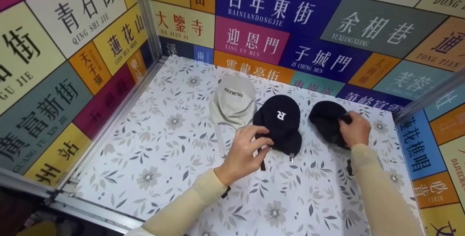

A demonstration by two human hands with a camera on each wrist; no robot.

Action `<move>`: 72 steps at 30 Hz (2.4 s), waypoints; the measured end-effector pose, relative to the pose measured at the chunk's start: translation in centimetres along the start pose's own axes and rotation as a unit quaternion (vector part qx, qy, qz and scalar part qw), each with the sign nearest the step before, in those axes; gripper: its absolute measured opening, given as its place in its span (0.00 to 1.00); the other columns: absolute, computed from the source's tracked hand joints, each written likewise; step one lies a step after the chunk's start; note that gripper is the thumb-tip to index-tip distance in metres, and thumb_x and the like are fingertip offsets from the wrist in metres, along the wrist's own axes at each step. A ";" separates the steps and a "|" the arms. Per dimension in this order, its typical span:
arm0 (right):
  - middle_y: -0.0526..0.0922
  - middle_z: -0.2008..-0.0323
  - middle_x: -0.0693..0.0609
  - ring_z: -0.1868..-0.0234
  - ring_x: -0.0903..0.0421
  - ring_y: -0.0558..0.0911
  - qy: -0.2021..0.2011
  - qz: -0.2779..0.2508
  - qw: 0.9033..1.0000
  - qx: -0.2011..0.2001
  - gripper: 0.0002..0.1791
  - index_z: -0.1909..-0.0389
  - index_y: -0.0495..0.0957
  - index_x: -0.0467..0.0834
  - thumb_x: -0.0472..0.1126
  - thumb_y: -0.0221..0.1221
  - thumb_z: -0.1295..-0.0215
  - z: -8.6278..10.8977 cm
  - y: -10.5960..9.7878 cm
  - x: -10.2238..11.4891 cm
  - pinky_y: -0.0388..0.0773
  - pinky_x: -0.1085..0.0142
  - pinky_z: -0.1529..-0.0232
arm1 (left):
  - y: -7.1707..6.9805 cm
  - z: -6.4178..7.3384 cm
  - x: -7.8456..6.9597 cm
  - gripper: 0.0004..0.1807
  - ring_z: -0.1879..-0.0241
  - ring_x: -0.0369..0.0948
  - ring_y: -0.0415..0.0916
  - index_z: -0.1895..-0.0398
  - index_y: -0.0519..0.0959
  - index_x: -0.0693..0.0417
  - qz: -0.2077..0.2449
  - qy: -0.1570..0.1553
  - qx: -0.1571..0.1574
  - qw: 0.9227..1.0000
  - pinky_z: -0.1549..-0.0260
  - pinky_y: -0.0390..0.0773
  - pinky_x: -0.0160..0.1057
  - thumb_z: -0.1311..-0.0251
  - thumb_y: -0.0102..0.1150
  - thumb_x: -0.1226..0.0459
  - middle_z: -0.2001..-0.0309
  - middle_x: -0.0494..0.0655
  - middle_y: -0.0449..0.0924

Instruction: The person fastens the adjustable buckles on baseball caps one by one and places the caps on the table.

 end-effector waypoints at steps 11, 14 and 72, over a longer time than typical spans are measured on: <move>0.82 0.59 0.30 0.54 0.26 0.77 0.003 0.028 0.992 0.125 0.13 0.57 0.79 0.35 0.39 0.63 0.37 2.5 2.4 -3.1 0.69 0.34 0.50 | 0.2 0.6 0.4 0.10 0.43 0.44 0.73 0.62 0.85 0.49 -0.012 -0.017 -0.008 1.000 0.48 0.70 0.48 0.47 0.72 0.69 0.46 0.45 0.77; 0.81 0.55 0.27 0.52 0.24 0.76 -0.007 0.045 0.987 0.152 0.17 0.51 0.78 0.33 0.38 0.62 0.37 3.1 3.2 -3.7 0.69 0.33 0.50 | 0.0 0.6 0.6 0.10 0.43 0.45 0.73 0.62 0.85 0.49 -0.014 -0.017 -0.008 1.000 0.49 0.70 0.49 0.47 0.72 0.68 0.46 0.45 0.77; 0.78 0.78 0.51 0.76 0.44 0.79 -0.107 0.129 0.963 0.210 0.19 0.80 0.75 0.49 0.57 0.67 0.42 10.7 4.6 12.3 0.70 0.46 0.78 | -2.6 1.9 -0.1 0.10 0.44 0.43 0.73 0.61 0.85 0.47 -0.011 -0.042 -0.016 0.999 0.53 0.67 0.46 0.45 0.70 0.69 0.47 0.44 0.78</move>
Point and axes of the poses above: each hand's wrist, its own z-axis away from the middle knuckle, its own y-axis out of the palm, x = y × z, the point moved 1 cm from there along -z, towards the middle knuckle
